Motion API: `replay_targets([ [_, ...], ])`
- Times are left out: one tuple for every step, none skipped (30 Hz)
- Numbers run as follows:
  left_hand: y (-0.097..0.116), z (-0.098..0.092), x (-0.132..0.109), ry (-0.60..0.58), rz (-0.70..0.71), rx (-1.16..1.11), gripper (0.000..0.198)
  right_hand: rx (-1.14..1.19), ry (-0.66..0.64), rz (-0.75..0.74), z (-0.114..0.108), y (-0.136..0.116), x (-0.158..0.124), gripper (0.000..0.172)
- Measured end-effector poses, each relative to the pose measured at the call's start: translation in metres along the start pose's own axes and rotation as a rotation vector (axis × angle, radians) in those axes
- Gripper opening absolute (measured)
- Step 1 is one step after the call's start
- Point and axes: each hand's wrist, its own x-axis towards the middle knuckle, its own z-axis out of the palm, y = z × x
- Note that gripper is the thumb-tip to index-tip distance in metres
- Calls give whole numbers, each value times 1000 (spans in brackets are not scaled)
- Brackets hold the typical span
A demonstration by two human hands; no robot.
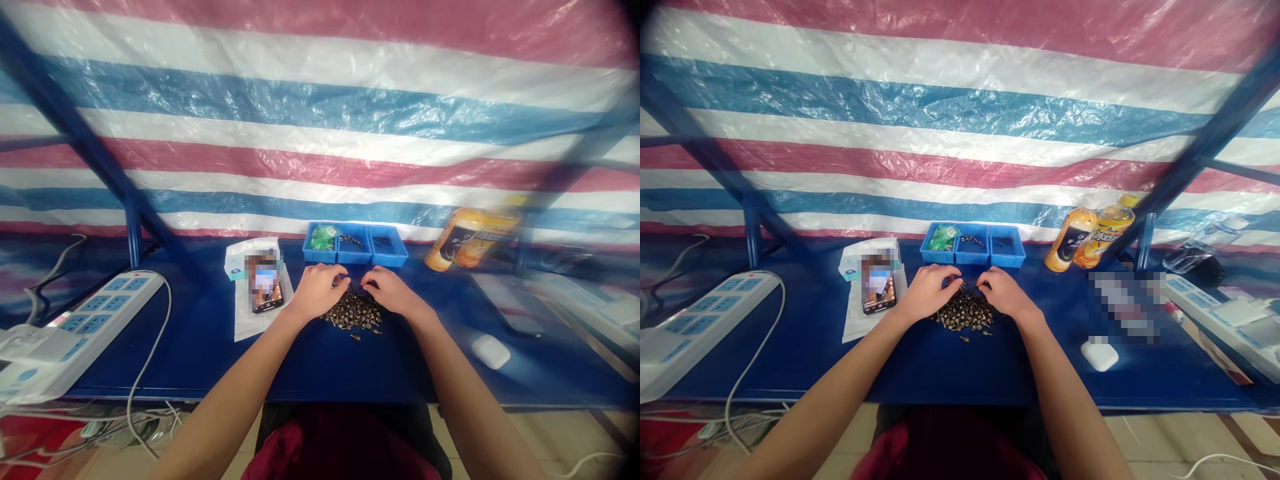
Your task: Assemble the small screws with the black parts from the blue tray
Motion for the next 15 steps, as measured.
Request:
replay_targets([
  [0, 0, 0, -3, -1, 1, 22, 2, -1, -4, 0, 1, 0, 18],
  [0, 0, 0, -4, -1, 1, 22, 5, 0, -8, 0, 1, 0, 18],
  [0, 0, 0, -6, -1, 1, 22, 11, 2, -15, 1, 1, 0, 18],
  [0, -1, 0, -9, 1, 0, 22, 22, 9, -24, 1, 0, 1, 18],
  [0, -1, 0, -9, 3, 0, 22, 40, 19, -35, 1, 0, 2, 18],
  [1, -1, 0, -9, 6, 0, 23, 66, 33, -44, 1, -2, 2, 19],
  [1, -1, 0, -7, 8, 1, 23, 99, 54, -50, 1, -3, 4, 20],
  [1, -1, 0, -6, 10, 3, 23, 135, 81, -51, 1, -4, 5, 21],
  [1, -1, 0, -5, 10, 5, 23, 167, 110, -49, 2, -5, 6, 24],
  [1, -1, 0, -5, 10, 7, 23, 190, 134, -46, 3, -5, 6, 28],
  [1, -1, 0, -5, 9, 8, 23, 198, 151, -45, 4, -5, 7, 31],
  [1, 0, 0, -5, 8, 9, 22, 193, 161, -44, 5, -5, 7, 33],
  [0, 1, 0, -6, 7, 10, 22, 180, 165, -43, 6, -5, 8, 33],
  [0, 1, 0, -8, 7, 12, 22, 169, 165, -41, 7, -5, 8, 33],
  [0, 1, 0, -10, 7, 14, 22, 171, 163, -34, 7, -5, 8, 31],
])
